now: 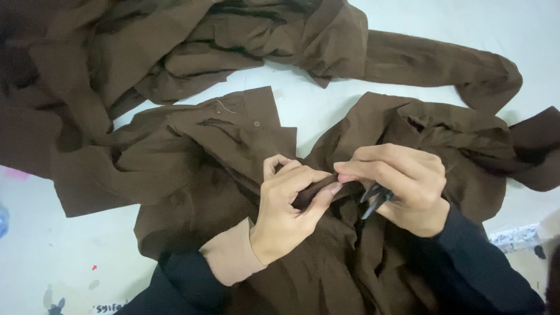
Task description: Trimming loose threads from brown garments using a hand-held thread trimmer.
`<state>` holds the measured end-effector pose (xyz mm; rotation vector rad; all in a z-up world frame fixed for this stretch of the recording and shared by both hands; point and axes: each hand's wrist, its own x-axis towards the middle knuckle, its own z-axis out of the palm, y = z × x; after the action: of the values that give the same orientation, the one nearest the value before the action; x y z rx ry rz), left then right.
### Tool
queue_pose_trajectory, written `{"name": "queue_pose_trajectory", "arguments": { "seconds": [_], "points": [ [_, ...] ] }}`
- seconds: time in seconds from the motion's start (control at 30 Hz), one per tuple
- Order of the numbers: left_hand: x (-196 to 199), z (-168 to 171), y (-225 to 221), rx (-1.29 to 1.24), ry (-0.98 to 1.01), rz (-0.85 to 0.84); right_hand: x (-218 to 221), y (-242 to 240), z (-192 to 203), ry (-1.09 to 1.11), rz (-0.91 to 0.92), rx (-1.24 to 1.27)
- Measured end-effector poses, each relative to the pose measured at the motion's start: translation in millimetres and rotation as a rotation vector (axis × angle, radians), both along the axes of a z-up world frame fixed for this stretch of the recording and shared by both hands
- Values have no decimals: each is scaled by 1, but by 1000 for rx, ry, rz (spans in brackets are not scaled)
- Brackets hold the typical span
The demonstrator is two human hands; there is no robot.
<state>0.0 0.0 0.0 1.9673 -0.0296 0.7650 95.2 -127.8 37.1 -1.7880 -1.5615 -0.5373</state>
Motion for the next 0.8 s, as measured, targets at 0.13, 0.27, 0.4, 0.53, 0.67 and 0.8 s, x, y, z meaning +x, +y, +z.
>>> {"name": "queue_pose_trajectory", "arguments": {
  "seconds": [0.13,0.27,0.4,0.53,0.67,0.8],
  "points": [
    [-1,2,0,29,-35,23,-4,-1,3,-9,29,36],
    [-3,7,0,17,-42,70,-10,-15,8,366,204,149],
    [-5,9,-1,12,-56,93,-13,-21,13,494,250,128],
    [-4,7,4,57,-102,48,-20,-15,20,658,176,70],
    [-1,-3,1,66,-122,-78,23,-17,-8,357,77,-59],
    [-2,0,2,25,-83,-53,93,-36,-47,43,-387,43]
  ]
}}
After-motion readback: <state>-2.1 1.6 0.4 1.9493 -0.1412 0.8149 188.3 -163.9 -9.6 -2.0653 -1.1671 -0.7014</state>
